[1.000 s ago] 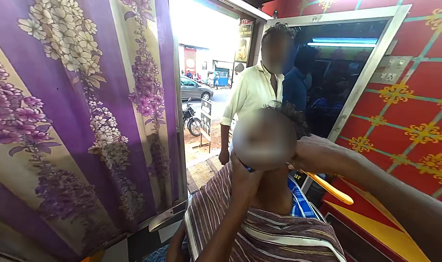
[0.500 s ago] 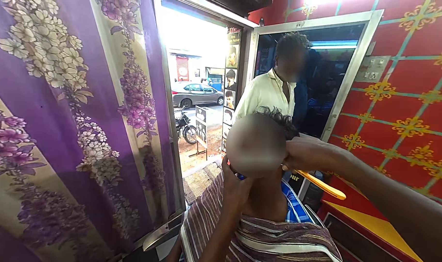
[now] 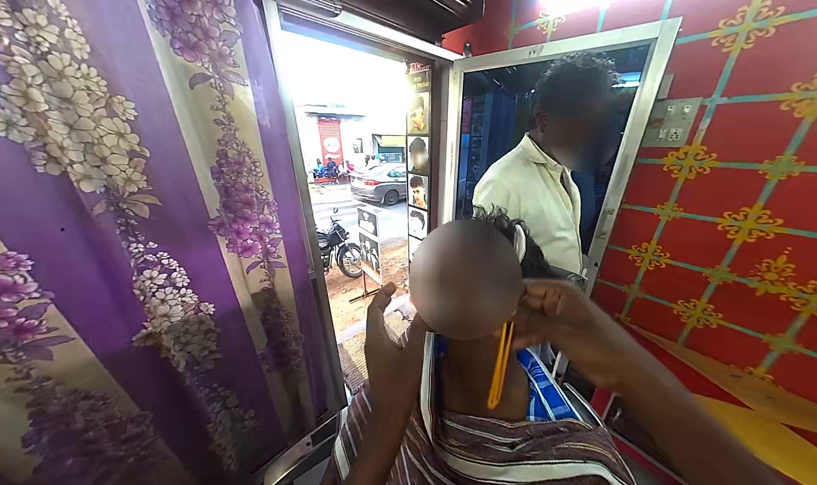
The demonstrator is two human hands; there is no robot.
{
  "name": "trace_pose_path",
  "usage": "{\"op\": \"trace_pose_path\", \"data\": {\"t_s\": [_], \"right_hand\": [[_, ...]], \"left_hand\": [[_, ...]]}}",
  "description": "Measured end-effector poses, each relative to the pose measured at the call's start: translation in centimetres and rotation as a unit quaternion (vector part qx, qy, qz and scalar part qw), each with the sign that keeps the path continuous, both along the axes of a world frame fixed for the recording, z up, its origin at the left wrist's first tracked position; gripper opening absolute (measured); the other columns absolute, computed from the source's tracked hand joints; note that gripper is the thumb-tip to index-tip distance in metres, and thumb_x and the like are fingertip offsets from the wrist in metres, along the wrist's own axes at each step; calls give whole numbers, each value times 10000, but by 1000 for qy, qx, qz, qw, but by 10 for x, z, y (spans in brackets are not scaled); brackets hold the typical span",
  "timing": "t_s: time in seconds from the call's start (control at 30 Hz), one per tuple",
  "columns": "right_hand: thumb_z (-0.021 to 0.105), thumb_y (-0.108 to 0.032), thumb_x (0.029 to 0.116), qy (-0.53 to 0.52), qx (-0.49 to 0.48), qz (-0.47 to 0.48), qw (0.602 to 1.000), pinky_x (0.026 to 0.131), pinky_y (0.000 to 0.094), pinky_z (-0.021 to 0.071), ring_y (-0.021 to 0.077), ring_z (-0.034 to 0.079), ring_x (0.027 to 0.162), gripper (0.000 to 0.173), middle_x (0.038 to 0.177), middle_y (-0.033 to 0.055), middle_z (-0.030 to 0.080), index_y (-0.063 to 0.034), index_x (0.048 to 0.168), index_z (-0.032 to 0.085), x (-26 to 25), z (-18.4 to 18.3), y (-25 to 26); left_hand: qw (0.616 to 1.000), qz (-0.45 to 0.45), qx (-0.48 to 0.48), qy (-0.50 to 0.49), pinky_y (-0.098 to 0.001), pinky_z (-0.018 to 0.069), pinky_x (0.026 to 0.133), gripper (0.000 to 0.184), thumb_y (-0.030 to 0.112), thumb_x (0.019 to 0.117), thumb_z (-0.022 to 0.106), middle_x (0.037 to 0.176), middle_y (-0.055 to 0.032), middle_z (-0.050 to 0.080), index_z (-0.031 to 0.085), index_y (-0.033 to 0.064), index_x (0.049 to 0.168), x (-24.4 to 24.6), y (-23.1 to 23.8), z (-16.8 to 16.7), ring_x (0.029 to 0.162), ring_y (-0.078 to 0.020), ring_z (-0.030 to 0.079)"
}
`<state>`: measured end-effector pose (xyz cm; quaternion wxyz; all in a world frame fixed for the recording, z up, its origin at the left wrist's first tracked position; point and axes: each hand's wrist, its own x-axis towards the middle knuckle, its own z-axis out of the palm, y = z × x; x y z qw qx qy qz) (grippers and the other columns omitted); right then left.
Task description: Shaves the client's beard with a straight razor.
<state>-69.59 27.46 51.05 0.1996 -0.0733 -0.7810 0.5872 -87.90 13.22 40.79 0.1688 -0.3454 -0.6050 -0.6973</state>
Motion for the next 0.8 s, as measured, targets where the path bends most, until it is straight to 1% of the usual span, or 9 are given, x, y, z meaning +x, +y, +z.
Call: {"op": "trace_pose_path", "data": {"t_s": [0.03, 0.1, 0.17, 0.2, 0.23, 0.33, 0.5, 0.67, 0.8], "right_hand": [[622, -120, 1019, 22, -58, -6, 998, 775, 357, 645, 227, 752, 884, 145, 985, 122, 756, -1, 1074, 681, -1, -20, -12], [595, -128, 1037, 34, -145, -15, 989, 789, 381, 647, 244, 754, 908, 164, 1011, 132, 755, 12, 1100, 655, -11, -55, -35], [605, -117, 1034, 47, -209, -40, 976, 783, 396, 652, 261, 756, 881, 162, 1007, 153, 748, 28, 1095, 644, -26, -78, -50], [612, -110, 1030, 56, -230, -59, 970, 764, 392, 655, 257, 755, 849, 154, 991, 155, 743, 32, 1080, 642, -34, -83, -55], [620, -103, 1026, 68, -247, -76, 964, 748, 388, 658, 248, 752, 821, 146, 969, 152, 734, 36, 1065, 644, -41, -83, -59], [617, -83, 1025, 97, -268, -99, 953, 737, 371, 659, 227, 748, 800, 143, 943, 143, 725, 48, 1071, 646, -57, -73, -65], [605, -51, 1025, 90, -278, -95, 952, 717, 343, 654, 206, 746, 781, 151, 935, 145, 729, 69, 1092, 668, -72, -64, -65], [616, -63, 1024, 76, -288, -105, 949, 711, 335, 655, 212, 750, 765, 154, 931, 154, 733, 70, 1068, 680, -72, -66, -64], [639, -74, 1013, 80, -299, -118, 944, 707, 338, 655, 219, 751, 748, 153, 900, 156, 739, 69, 1034, 687, -68, -70, -62]], "left_hand": [[998, -12, 3, 60, -410, 523, 1045, 471, 311, 976, 643, 1322, -99, 642, 578, 31, 1350, -6, -1, 5, 1245, -197, 606], [984, -69, -32, 160, -387, 537, 1035, 377, 294, 1068, 508, 1311, -12, 663, 583, 102, 1384, -14, 0, 18, 1222, -140, 621], [966, -102, -97, 217, -429, 451, 1118, 449, 406, 1103, 395, 1398, 58, 628, 556, 172, 1450, -12, 4, 31, 1305, -104, 562], [957, -114, -125, 237, -484, 354, 1201, 494, 447, 1106, 350, 1467, 65, 578, 550, 184, 1473, -11, 7, 35, 1392, -109, 490], [948, -120, -147, 255, -510, 299, 1232, 528, 464, 1106, 322, 1515, 57, 536, 517, 175, 1502, -10, 10, 39, 1441, -121, 437], [933, -134, -187, 277, -497, 268, 1248, 589, 508, 1099, 284, 1590, 40, 447, 473, 170, 1544, -11, 17, 43, 1482, -139, 374], [923, -135, -227, 279, -487, 185, 1280, 675, 544, 1094, 241, 1599, -7, 437, 364, 112, 1598, -16, 19, 45, 1488, -127, 367], [917, -123, -246, 288, -539, 151, 1276, 677, 545, 1095, 224, 1596, -7, 446, 389, 110, 1588, -20, 17, 45, 1503, -132, 348], [916, -125, -262, 278, -568, 141, 1272, 646, 556, 1090, 207, 1642, 14, 371, 477, 193, 1551, -21, 17, 44, 1528, -145, 299]]}}
